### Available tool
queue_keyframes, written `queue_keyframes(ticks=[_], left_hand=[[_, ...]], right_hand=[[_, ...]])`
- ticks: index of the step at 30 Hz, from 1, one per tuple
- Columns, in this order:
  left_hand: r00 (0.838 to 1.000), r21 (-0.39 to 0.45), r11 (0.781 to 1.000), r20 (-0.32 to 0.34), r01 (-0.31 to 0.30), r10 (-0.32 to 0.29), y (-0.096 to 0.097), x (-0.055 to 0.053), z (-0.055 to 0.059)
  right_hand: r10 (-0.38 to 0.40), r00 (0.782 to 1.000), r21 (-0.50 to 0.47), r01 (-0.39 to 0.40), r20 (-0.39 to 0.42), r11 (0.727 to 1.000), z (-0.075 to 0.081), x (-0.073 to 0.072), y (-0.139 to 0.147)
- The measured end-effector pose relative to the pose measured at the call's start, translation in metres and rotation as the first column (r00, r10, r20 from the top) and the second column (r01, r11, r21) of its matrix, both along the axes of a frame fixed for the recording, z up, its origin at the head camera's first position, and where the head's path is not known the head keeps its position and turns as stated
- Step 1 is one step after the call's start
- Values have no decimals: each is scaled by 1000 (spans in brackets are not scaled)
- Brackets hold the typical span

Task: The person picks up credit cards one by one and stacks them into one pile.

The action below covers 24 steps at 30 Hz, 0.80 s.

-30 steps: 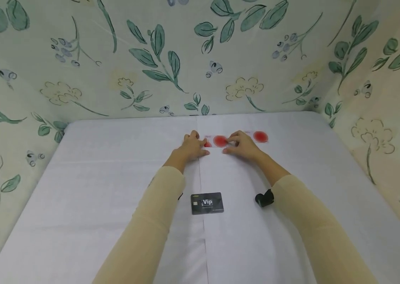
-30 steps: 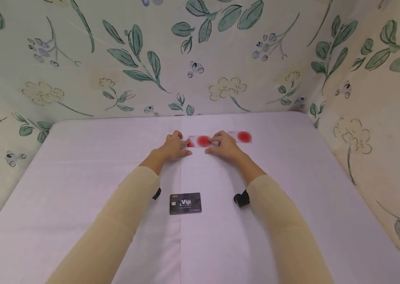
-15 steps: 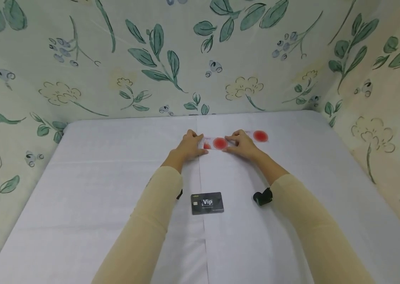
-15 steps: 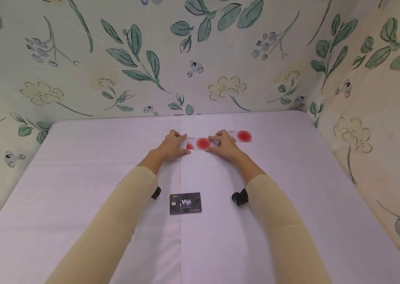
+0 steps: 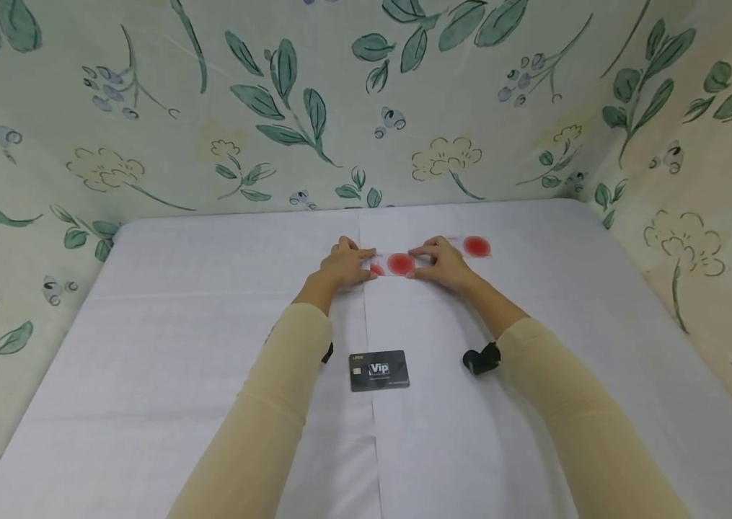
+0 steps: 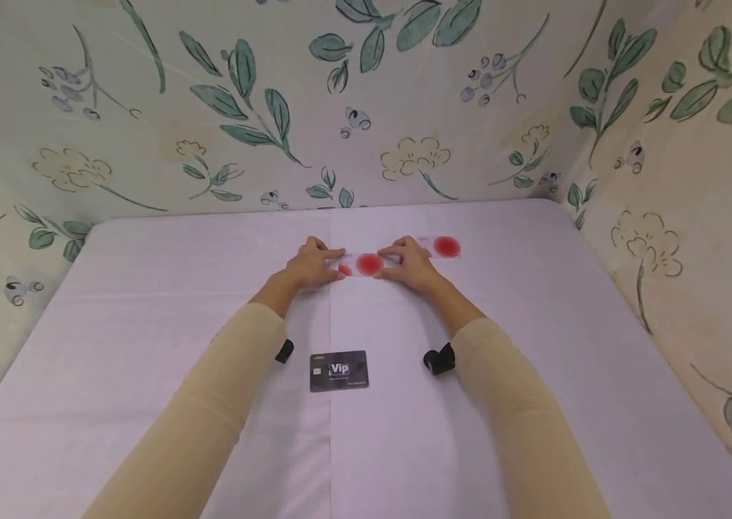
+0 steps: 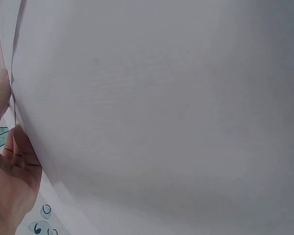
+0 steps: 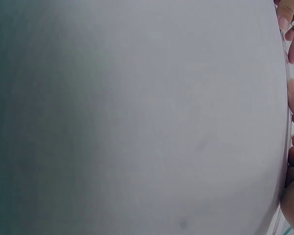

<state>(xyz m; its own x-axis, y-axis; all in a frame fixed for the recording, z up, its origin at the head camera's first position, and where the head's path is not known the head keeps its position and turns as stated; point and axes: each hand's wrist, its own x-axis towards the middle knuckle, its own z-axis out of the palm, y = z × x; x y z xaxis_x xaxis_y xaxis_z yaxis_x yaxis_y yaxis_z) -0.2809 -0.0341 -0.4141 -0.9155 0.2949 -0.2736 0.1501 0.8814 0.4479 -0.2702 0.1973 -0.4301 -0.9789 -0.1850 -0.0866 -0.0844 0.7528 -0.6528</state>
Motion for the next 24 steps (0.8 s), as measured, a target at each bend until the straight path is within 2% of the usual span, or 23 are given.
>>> queue_keyframes(ticks=[8, 17, 24], left_hand=[[999, 41, 999, -21, -23, 24, -4, 0, -1], [1000, 83, 997, -15, -8, 9, -8, 2, 0], [999, 132, 990, -2, -52, 53, -6, 2, -3]], right_hand=[[10, 1000, 9, -10, 6, 1000, -1, -1, -1], [27, 999, 13, -27, 32, 1000, 1, 0, -1], [58, 998, 51, -60, 37, 997, 2, -4, -1]])
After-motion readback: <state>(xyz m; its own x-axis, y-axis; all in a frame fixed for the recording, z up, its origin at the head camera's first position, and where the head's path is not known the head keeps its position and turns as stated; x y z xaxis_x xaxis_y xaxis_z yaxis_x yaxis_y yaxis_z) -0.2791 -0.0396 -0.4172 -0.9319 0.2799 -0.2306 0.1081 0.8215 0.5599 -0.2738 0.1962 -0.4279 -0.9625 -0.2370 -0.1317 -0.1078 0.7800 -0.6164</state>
